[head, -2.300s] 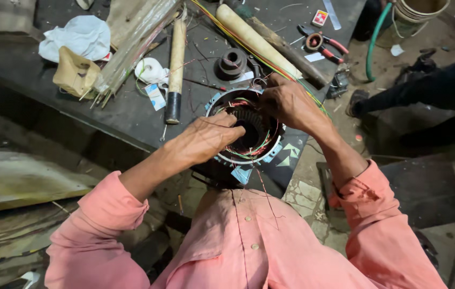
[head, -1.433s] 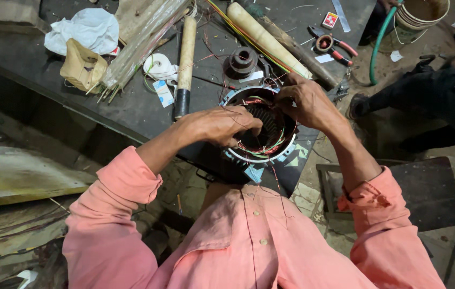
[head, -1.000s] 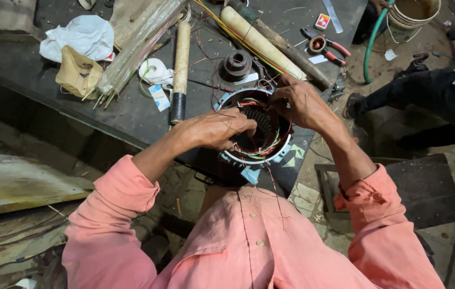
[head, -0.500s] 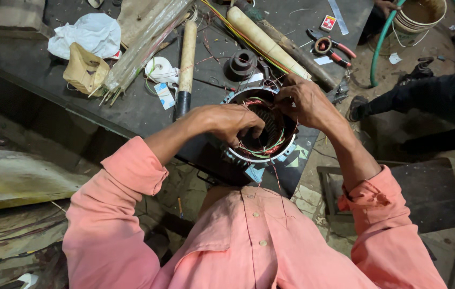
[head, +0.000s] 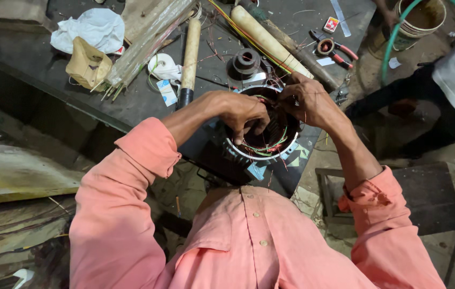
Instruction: The person works on a motor stator on a workbench, stripping insulation from a green wire and inserting it into the stator slots. They use shears to cut the wire and continue arranging the windings by hand.
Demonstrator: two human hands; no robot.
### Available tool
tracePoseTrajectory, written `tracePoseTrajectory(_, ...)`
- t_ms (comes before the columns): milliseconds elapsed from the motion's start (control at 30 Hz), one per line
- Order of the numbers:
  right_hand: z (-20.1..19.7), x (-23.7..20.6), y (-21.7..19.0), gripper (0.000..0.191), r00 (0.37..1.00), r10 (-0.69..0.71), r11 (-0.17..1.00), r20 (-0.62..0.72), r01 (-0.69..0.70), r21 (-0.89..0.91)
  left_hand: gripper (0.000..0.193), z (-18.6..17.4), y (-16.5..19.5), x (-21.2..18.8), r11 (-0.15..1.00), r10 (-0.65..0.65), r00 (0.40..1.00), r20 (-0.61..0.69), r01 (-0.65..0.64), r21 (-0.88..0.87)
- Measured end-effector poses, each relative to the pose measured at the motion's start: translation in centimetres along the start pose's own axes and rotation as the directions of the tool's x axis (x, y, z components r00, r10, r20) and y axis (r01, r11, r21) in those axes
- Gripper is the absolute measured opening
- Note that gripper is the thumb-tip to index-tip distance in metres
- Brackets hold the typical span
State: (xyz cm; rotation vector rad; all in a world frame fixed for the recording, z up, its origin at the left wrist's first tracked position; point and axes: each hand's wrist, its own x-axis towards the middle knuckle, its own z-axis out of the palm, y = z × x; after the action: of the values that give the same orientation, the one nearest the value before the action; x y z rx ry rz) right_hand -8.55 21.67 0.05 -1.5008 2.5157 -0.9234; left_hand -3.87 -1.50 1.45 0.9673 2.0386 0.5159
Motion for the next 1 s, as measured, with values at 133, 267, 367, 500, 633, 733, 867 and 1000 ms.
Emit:
tracePoseTrajectory(133,-0.3,-0.2,0.0,0.033,0.999,-0.044,0.999,-0.015,0.045,0.009,0.055,0.6,0.4,-0.4,0.998,0.024,0.996,-0.089,-0.019,0.058)
tracePoseTrajectory(267,-0.6,-0.7,0.1,0.028,1.0,0.006,1.0,0.013,-0.006,0.007,0.054,1.9,1.4,-1.2,0.996,0.028,0.976,-0.218,-0.009,0.09)
tracePoseTrajectory(367,-1.2,-0.9,-0.1,0.024,1.0,0.006,0.999,0.009,-0.006,0.038,0.052,2.5,2.2,-1.8,0.992,0.024,0.958,-0.285,0.013,0.127)
tracePoseTrajectory(500,-1.8,-1.2,-0.5,0.02,1.0,0.006,1.0,-0.012,-0.006,0.003,0.048,3.5,3.1,-2.3,0.988,-0.003,0.93,-0.367,0.058,0.141)
tracePoseTrajectory(633,-2.1,-1.4,-0.8,0.018,1.0,0.006,1.0,-0.01,-0.006,0.008,0.051,4.8,3.5,-3.0,0.982,0.105,0.859,-0.501,-0.008,0.191)
tracePoseTrajectory(733,-2.1,-1.6,-1.0,0.015,1.0,0.014,1.0,-0.013,-0.014,-0.019,0.053,5.5,4.0,-3.5,0.968,0.172,0.819,-0.548,-0.037,0.249)
tracePoseTrajectory(867,-2.9,-2.3,-2.8,0.013,0.997,-0.026,0.999,-0.073,0.023,-0.041,0.053,7.0,6.1,-5.1,0.985,0.065,0.79,-0.609,0.046,0.165)
tracePoseTrajectory(1000,-5.8,-5.2,-6.5,0.013,0.965,0.06,0.995,-0.255,-0.077,-0.058,0.066,9.1,10.0,-9.2,0.986,0.156,0.553,-0.818,-0.039,0.161)
